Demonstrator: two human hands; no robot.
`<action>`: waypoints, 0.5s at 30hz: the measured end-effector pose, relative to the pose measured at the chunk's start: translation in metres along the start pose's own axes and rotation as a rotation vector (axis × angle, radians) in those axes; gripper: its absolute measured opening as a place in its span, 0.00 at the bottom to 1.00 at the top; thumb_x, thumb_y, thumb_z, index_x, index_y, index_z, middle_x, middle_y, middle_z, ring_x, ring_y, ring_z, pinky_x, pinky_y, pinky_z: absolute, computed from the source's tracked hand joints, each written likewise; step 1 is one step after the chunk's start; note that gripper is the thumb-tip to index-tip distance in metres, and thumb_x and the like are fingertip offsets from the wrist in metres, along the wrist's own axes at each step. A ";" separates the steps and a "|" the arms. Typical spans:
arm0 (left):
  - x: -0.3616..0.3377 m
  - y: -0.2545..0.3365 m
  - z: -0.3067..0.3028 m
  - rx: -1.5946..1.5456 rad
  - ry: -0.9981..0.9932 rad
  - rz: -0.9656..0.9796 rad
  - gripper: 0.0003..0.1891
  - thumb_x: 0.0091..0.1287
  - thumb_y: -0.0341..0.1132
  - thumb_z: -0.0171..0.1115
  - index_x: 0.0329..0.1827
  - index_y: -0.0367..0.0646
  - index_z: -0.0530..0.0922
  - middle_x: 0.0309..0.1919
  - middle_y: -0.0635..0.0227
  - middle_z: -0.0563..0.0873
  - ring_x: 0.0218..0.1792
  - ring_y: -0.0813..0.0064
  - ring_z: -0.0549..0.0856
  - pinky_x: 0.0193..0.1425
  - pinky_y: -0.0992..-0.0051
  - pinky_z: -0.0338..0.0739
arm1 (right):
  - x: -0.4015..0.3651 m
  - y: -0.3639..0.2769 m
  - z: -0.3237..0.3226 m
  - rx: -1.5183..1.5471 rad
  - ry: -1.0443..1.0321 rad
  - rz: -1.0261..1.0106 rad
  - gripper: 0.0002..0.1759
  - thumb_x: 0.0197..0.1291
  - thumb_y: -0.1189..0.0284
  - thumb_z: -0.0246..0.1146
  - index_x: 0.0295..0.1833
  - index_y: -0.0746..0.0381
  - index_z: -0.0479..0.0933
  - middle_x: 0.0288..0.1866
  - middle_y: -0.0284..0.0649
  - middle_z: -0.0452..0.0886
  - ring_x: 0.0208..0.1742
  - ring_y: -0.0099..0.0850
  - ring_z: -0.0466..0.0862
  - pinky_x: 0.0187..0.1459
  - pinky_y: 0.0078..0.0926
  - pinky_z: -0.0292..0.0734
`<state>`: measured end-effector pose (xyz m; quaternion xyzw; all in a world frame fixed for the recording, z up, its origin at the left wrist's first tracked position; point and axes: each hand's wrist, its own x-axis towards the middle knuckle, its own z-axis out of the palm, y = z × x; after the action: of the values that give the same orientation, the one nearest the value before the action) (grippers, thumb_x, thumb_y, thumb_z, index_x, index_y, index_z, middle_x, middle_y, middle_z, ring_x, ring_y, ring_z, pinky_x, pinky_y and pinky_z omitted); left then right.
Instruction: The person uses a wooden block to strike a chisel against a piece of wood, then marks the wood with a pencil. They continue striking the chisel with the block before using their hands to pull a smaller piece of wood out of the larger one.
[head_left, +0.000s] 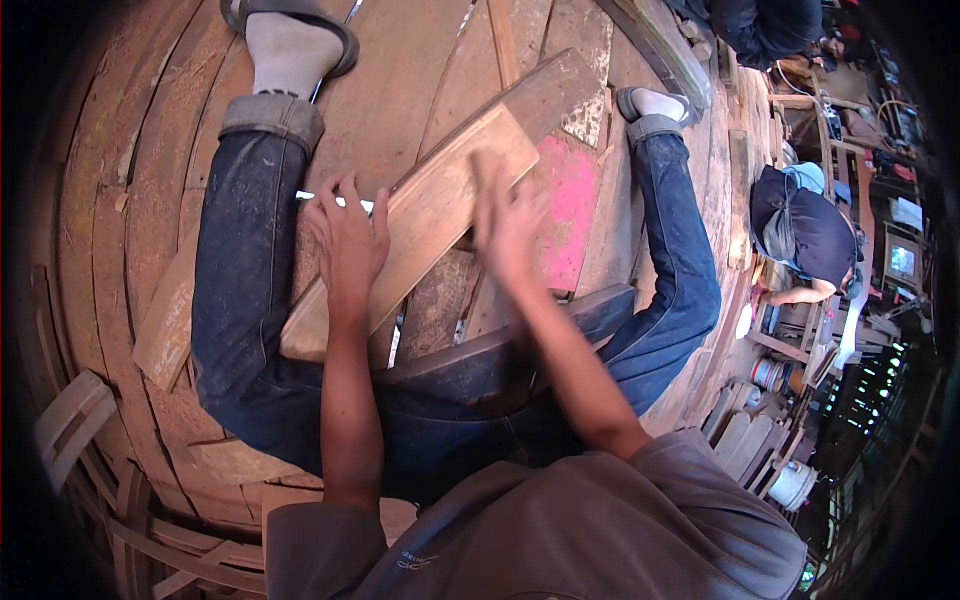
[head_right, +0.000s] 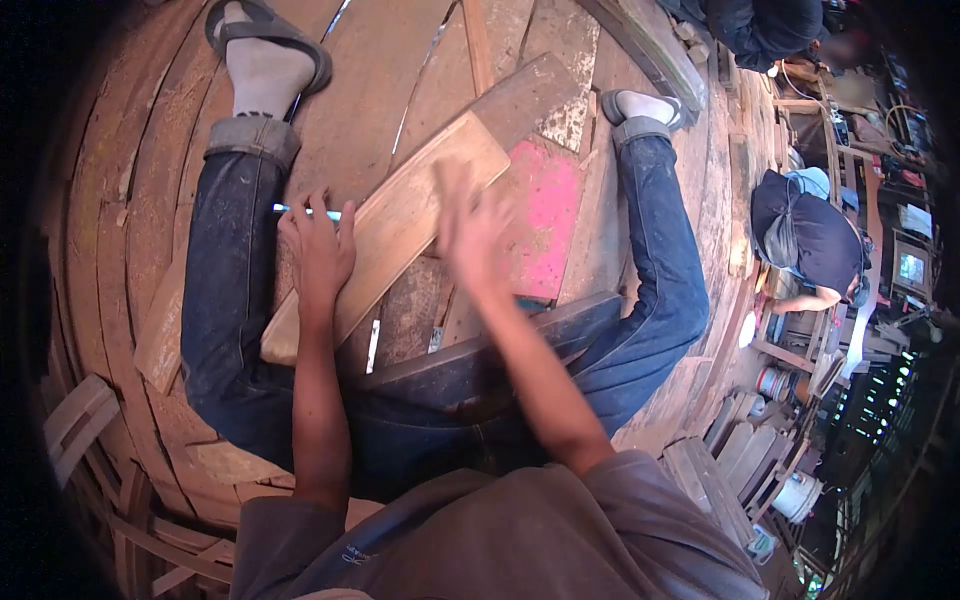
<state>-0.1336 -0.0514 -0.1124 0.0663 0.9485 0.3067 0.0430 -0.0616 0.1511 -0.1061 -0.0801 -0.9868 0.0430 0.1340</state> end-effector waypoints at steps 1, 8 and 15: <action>0.001 0.001 -0.001 0.001 0.007 -0.002 0.26 0.75 0.46 0.60 0.67 0.35 0.73 0.65 0.48 0.71 0.65 0.47 0.66 0.72 0.52 0.62 | -0.015 -0.015 -0.003 -0.011 -0.013 -0.052 0.36 0.65 0.65 0.66 0.77 0.64 0.67 0.45 0.53 0.69 0.47 0.51 0.67 0.56 0.58 0.64; -0.001 -0.002 0.000 -0.014 0.048 0.030 0.24 0.74 0.44 0.62 0.66 0.38 0.75 0.64 0.48 0.74 0.62 0.46 0.68 0.69 0.52 0.64 | 0.051 0.020 0.013 -0.088 0.133 0.023 0.33 0.67 0.65 0.63 0.74 0.66 0.69 0.41 0.52 0.70 0.44 0.47 0.67 0.53 0.54 0.62; 0.001 0.003 -0.001 0.028 0.054 0.024 0.26 0.74 0.44 0.62 0.66 0.35 0.74 0.64 0.48 0.73 0.61 0.47 0.68 0.69 0.53 0.64 | -0.018 -0.038 -0.012 0.072 -0.146 0.046 0.36 0.67 0.65 0.62 0.78 0.66 0.65 0.44 0.54 0.68 0.46 0.51 0.68 0.57 0.60 0.59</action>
<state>-0.1344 -0.0492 -0.1098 0.0702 0.9527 0.2955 0.0126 -0.0463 0.1109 -0.0950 -0.0944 -0.9897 0.0874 0.0635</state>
